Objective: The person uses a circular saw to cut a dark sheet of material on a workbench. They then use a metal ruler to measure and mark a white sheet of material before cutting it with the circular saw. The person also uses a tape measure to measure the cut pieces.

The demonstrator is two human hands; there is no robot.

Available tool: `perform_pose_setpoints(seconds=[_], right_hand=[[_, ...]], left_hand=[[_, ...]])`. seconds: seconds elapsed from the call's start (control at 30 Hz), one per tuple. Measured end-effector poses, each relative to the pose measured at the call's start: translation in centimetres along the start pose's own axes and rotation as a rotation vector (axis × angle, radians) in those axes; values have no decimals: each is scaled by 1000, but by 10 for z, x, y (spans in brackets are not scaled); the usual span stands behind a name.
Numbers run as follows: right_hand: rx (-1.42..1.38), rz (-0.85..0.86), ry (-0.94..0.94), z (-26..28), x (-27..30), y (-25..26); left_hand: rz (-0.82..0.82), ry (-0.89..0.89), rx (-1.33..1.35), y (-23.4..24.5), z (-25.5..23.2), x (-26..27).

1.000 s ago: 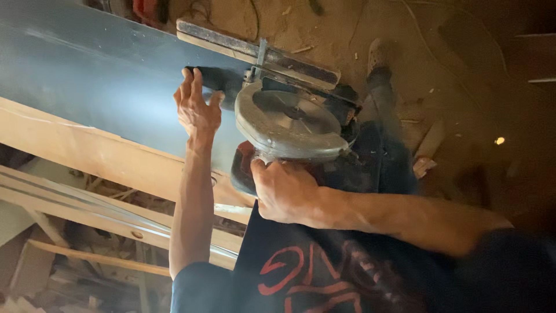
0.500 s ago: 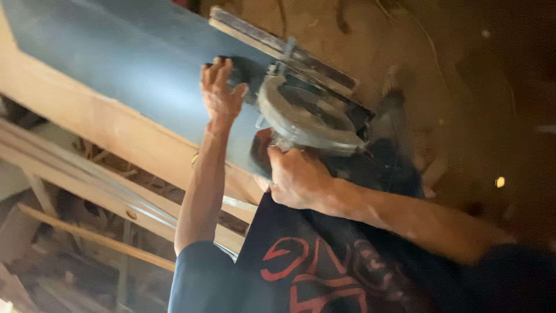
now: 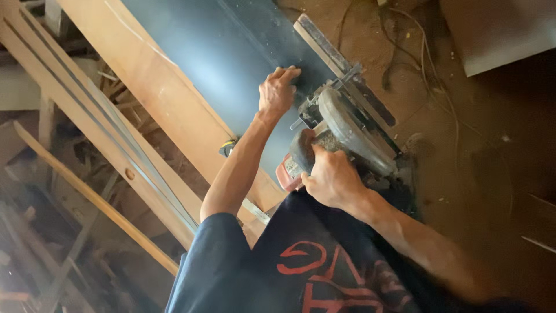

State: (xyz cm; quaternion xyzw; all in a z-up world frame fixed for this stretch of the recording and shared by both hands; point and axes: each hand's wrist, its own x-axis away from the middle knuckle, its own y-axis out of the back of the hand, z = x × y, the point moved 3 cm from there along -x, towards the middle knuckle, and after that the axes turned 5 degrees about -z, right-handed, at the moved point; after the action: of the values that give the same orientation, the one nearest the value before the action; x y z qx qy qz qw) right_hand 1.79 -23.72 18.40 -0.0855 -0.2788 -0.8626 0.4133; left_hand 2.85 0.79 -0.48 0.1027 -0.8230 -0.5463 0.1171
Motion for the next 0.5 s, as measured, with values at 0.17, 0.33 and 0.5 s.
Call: perform_pose_setpoints(seconds=[0.17, 0.33, 0.5], right_hand=[[-88, 86, -66, 1, -7, 0], [-55, 53, -4, 3, -12, 1], [-121, 7, 22, 2, -18, -7]], left_hand=[[-6, 116, -14, 20, 5, -26], [89, 78, -193, 21, 12, -33], [48, -28, -159, 8, 31, -30]])
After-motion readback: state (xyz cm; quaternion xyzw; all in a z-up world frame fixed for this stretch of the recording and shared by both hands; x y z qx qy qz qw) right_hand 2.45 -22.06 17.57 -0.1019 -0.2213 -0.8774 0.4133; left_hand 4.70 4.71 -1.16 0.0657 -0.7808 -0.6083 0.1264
